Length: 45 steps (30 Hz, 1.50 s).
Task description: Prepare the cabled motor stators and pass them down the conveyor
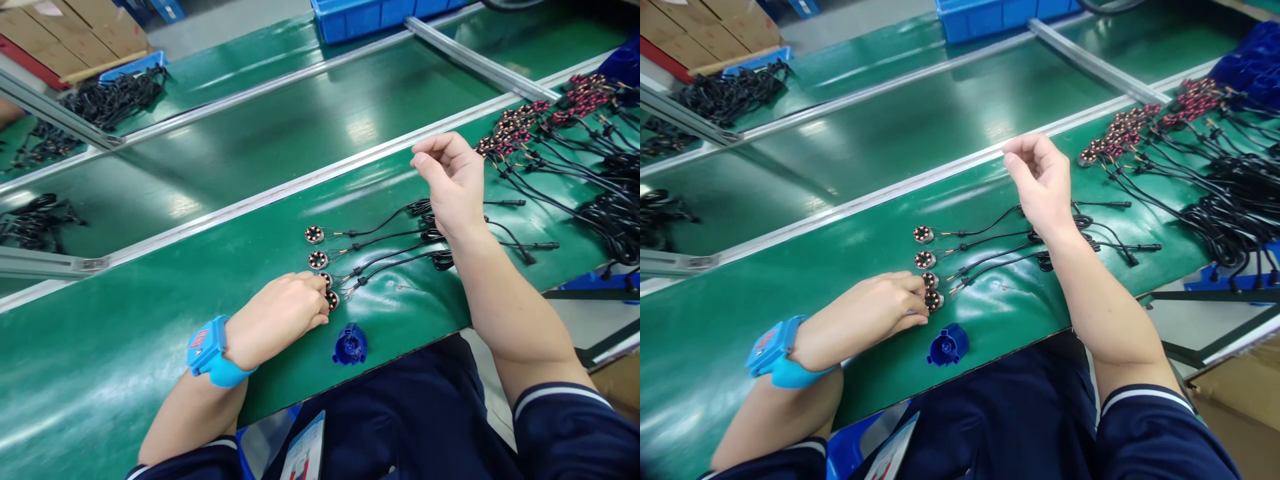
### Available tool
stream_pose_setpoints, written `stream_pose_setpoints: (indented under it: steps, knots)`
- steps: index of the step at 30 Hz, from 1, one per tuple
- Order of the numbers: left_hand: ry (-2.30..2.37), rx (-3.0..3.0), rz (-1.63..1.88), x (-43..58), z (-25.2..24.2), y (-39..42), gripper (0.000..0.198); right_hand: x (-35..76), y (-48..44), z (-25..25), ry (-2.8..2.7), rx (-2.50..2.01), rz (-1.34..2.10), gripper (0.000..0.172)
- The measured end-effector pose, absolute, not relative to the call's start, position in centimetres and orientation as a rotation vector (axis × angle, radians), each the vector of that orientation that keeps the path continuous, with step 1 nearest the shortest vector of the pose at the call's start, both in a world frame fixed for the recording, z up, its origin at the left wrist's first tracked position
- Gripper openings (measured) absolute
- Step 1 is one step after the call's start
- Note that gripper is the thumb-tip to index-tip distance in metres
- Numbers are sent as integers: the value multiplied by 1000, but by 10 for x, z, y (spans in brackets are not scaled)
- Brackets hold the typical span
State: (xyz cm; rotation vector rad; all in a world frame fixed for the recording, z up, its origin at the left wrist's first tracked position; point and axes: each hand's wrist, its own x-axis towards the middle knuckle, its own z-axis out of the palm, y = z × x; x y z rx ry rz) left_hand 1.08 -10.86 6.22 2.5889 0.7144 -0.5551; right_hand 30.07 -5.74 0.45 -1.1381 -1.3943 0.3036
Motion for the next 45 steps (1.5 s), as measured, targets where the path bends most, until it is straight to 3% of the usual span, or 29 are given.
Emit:
stream_pose_setpoints:
  steps: [9,11,16,21,26,34,39,45]
  knots:
    - [1165,2739,-614,-1,59,-95,17,299,-56,2,-1406,-1116,316,22]
    - [1100,2728,-426,-7,63,-102,19,293,-61,6,-1411,-1132,348,23]
    - [600,2577,273,-13,50,-146,52,270,-85,25,-1563,-1124,504,23]
    - [477,2587,426,-19,16,-171,23,252,-110,33,-2176,-1164,808,23]
    - [742,2577,461,-39,11,-163,25,224,-128,23,-2780,-1245,635,35]
    - [827,2354,507,-64,11,-144,42,199,-137,-4,-2571,-1364,621,36]
    - [955,2242,558,-61,-2,-142,75,206,-133,-3,-2534,-1211,500,27]
    - [904,2097,571,-50,-16,-144,73,210,-137,28,-2382,-1036,461,36]
